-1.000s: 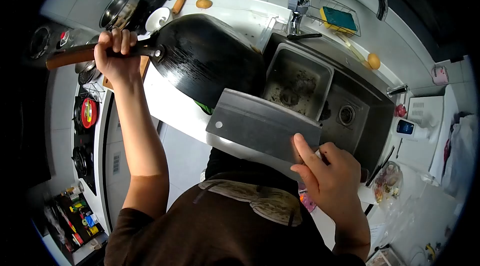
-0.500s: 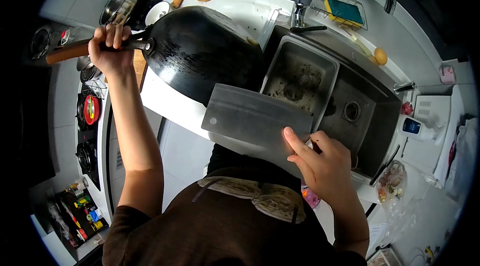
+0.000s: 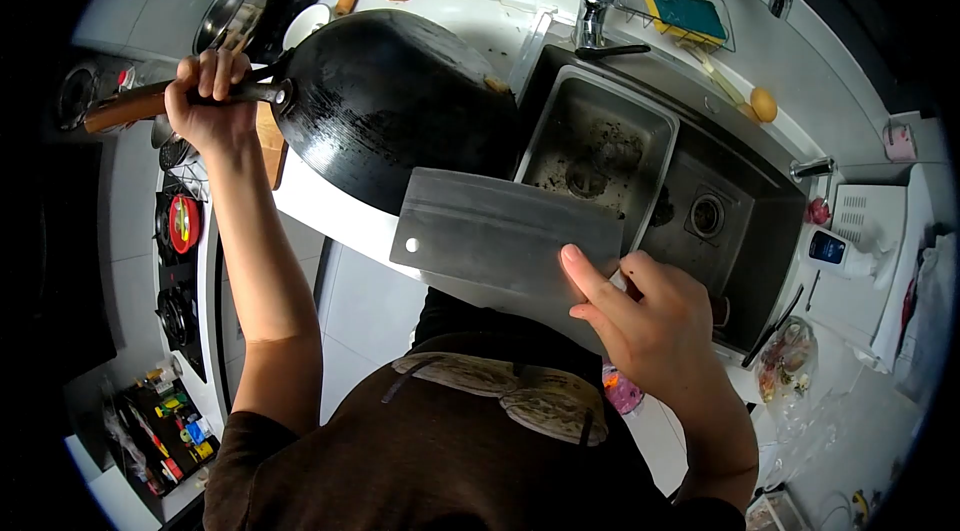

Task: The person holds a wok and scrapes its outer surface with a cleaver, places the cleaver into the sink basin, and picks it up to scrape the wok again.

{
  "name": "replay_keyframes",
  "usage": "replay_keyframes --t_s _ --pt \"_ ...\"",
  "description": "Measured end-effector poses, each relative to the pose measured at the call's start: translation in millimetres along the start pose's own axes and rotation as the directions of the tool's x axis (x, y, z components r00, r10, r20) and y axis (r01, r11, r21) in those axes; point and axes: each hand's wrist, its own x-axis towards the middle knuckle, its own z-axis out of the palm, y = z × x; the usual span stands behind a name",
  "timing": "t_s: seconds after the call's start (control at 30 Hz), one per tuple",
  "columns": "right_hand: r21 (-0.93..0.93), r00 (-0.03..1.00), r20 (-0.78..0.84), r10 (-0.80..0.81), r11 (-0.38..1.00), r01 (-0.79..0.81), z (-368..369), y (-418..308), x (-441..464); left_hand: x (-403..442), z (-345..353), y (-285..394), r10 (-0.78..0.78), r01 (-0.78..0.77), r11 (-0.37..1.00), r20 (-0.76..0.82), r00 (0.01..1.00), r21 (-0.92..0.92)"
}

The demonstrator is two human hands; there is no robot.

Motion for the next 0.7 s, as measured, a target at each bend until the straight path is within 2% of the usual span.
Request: replay_keyframes --t_s 0.23,0.7 --pt "-0.062 0.999 0.047 -0.024 0.998 0.027 -10.4 1.1 -1.2 1.7 0.1 0.2 0.001 -0.001 1.0 0.006 1.0 0.024" --pt "-0.034 0.999 0.041 -0.036 0.999 0.037 -18.0 -5.8 7.3 -3.1 21.0 -6.2 0.018 -0.019 0.999 0.033 0.999 0.028"
